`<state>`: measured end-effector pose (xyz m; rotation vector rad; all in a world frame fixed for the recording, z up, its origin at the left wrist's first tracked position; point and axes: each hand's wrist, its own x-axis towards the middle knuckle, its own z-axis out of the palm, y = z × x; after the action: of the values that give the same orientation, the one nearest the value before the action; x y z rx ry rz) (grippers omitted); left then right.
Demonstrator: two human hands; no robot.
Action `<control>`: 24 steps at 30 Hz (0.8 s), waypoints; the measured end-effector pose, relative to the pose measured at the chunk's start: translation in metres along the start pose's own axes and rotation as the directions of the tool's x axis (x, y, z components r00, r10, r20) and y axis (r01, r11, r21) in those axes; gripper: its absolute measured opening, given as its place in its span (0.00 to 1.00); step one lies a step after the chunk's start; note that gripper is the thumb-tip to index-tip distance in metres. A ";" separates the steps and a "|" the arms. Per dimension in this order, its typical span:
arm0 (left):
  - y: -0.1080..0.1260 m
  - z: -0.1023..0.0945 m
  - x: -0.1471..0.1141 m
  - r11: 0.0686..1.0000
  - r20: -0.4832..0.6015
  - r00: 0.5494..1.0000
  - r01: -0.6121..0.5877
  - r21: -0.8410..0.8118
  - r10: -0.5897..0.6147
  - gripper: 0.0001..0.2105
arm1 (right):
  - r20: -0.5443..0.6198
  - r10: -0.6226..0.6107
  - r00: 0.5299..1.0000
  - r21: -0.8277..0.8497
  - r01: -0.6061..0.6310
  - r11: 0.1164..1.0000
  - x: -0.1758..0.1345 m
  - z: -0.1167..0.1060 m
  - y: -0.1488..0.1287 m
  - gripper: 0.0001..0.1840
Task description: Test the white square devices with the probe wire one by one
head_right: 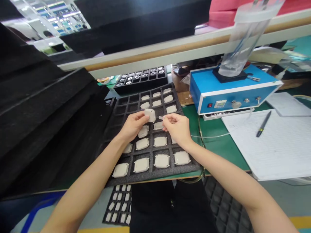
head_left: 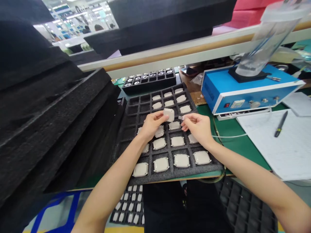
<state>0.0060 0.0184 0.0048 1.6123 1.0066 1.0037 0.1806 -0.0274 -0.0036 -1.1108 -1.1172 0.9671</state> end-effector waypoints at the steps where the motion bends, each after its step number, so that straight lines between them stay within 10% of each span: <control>1: -0.001 0.001 -0.001 0.995 0.022 0.999 0.027 -0.093 -0.025 0.14 | -0.001 -0.019 1.000 -0.004 0.019 1.000 -0.001 0.000 -0.001 0.08; 14: 0.002 0.009 -0.005 0.968 0.115 0.990 0.109 -0.226 -0.085 0.13 | 0.077 -0.049 0.996 -0.051 0.053 0.997 -0.005 0.001 -0.001 0.06; 24: 0.013 0.004 -0.009 0.942 0.173 0.976 0.177 -0.287 -0.131 0.13 | 0.300 0.033 0.953 0.212 -0.100 0.972 0.001 0.001 -0.003 0.15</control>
<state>0.0089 0.0064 0.0149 1.3154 0.8183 0.8665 0.1799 -0.0269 -0.0006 -0.8419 -1.1785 1.3113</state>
